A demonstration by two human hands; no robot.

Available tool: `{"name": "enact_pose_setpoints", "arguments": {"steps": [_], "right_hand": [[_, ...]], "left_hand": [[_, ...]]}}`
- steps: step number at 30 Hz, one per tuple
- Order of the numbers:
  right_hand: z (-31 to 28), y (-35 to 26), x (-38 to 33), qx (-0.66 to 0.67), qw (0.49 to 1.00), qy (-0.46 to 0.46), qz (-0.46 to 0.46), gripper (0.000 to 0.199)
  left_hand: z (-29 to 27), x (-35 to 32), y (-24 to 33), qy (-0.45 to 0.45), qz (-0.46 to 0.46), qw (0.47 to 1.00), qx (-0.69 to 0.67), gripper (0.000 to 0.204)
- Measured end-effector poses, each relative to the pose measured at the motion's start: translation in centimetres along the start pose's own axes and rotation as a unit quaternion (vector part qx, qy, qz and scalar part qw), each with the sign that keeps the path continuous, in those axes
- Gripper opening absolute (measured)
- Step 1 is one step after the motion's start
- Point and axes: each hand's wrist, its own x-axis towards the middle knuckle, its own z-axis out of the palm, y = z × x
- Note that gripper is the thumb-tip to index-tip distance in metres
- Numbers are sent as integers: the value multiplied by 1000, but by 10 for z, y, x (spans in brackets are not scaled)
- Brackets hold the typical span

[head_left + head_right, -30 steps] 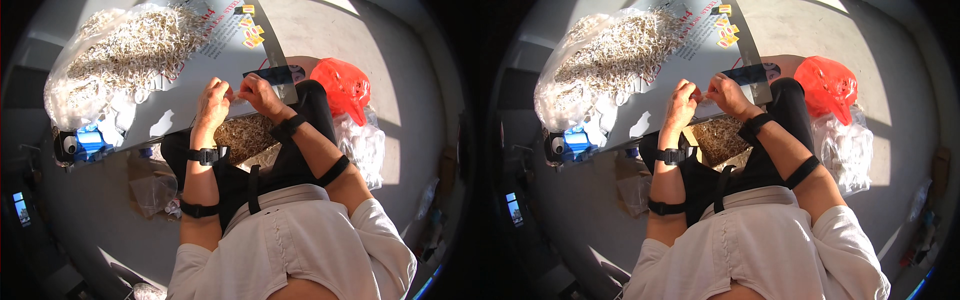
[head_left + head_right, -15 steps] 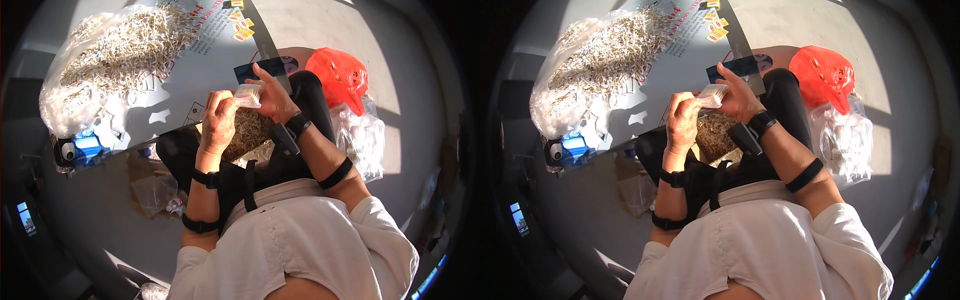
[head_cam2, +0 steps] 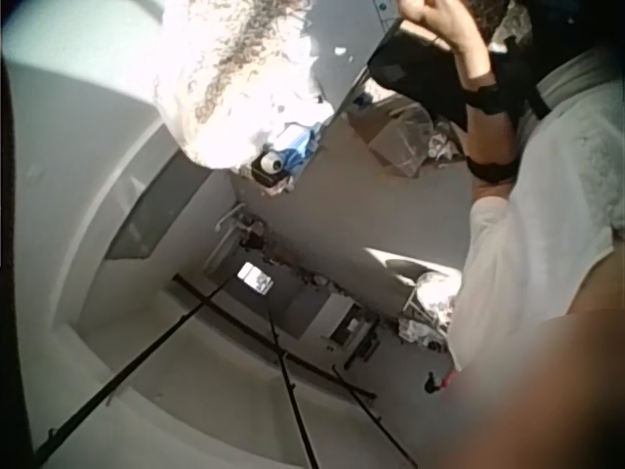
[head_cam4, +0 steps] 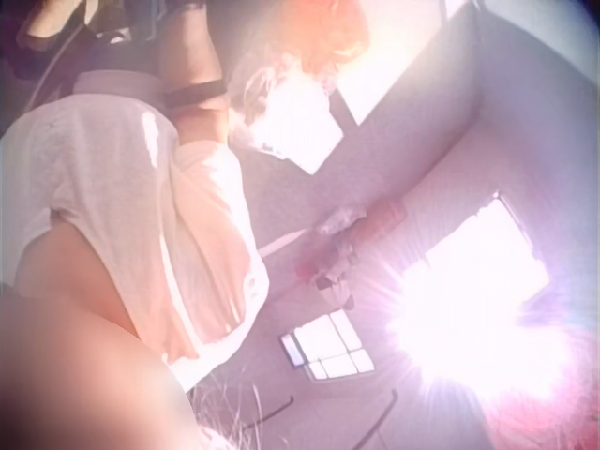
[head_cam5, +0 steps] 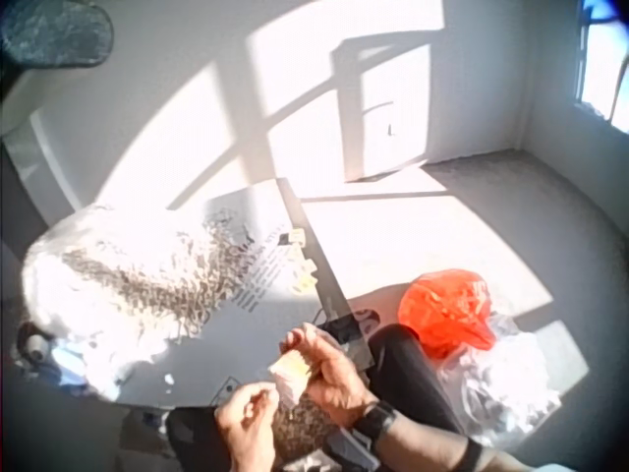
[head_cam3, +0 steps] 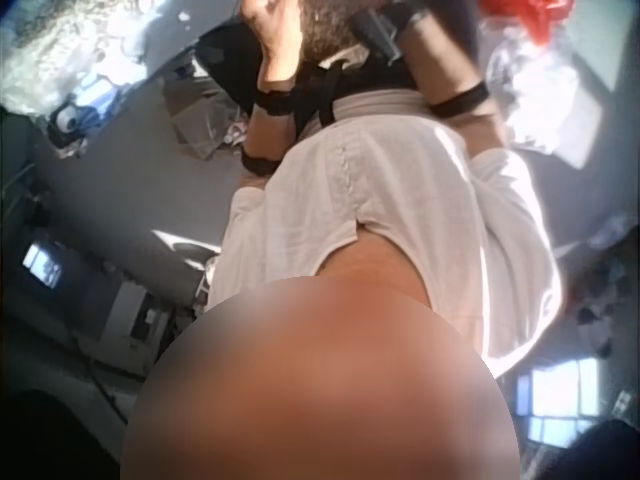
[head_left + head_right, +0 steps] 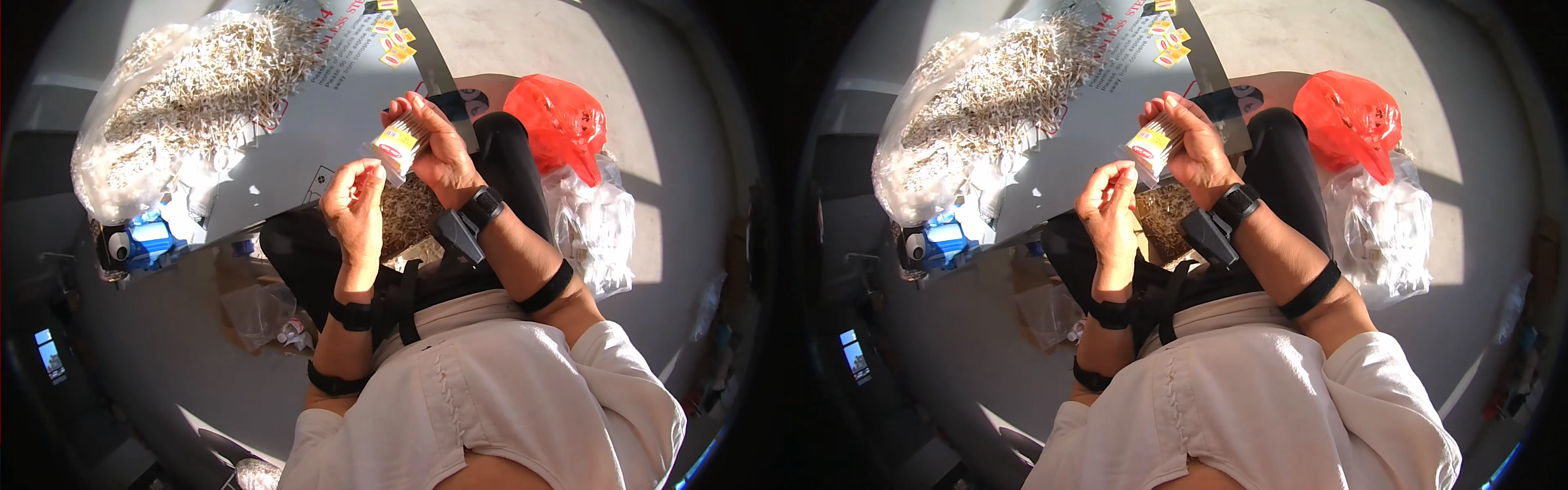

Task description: Arranging thin sticks into rows using a template and packaging them into plastic sleeves with labels.

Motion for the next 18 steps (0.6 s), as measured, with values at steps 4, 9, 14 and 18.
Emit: {"name": "enact_pose_setpoints", "arguments": {"steps": [4,9,14,18], "right_hand": [[-1,-1,0,-16,999,-25,-12,16],[-8,-3,5,14,1000,-13,-9,16],[-4,1,2,18,999,-30,-2,16],[-5,-2,3,20,999,-34,8,16]], "left_hand": [[11,-3,5,46,35,998,-29,24],[11,3,8,53,-102,980,-164,17],[15,5,9,12,-145,974,-171,10],[15,7,4,1,-136,969,-207,7]]}}
